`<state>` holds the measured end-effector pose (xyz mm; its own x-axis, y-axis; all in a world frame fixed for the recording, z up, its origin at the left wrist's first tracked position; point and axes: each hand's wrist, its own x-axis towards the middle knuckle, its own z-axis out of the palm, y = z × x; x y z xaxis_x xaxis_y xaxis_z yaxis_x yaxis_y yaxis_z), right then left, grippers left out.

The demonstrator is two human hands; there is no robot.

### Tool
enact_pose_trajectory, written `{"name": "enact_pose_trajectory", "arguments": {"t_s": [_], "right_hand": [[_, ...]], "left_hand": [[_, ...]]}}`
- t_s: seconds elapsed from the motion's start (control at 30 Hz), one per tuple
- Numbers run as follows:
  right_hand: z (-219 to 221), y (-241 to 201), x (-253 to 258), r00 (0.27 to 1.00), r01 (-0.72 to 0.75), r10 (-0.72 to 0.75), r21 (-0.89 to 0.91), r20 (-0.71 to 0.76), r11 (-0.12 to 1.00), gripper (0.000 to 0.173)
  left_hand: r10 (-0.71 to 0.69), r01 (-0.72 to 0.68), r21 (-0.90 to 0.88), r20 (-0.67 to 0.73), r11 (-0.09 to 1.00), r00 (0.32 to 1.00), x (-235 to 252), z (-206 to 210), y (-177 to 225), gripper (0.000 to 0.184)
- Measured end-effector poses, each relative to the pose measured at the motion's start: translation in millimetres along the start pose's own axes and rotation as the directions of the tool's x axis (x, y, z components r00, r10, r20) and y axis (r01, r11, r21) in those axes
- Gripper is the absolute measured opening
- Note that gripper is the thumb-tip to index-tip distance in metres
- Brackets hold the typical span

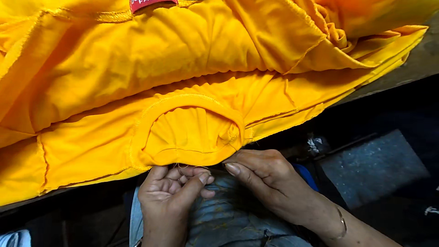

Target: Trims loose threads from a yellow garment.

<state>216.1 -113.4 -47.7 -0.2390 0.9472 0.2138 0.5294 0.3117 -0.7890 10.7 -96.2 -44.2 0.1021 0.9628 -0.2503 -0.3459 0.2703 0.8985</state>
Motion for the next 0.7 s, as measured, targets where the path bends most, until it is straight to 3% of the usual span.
{"name": "enact_pose_trajectory", "arguments": {"t_s": [0.37,0.5,0.57,0.7], "right_hand": [[4,2,5,0.993,0.088,-0.1,-0.182,-0.061,0.979,0.032],[-22,4,-2,0.993,0.098,-0.093,-0.076,0.069,0.992,0.035],[-33,1,-4,0.99,0.14,-0.14,-0.045,0.015,0.989,0.035],[-16,-5,5,0.96,0.173,-0.241,-0.374,-0.142,0.911,0.03]], "left_hand": [[0.005,-0.006,0.041,0.032,0.999,0.999,1,-2,0,0.038],[-0.009,-0.008,0.104,0.16,0.995,0.987,-2,-16,5,0.034],[-0.014,-0.009,0.097,0.23,0.995,0.973,-3,-28,9,0.029],[-0.122,0.142,-0.088,0.207,0.986,0.971,1,-32,21,0.048]]}}
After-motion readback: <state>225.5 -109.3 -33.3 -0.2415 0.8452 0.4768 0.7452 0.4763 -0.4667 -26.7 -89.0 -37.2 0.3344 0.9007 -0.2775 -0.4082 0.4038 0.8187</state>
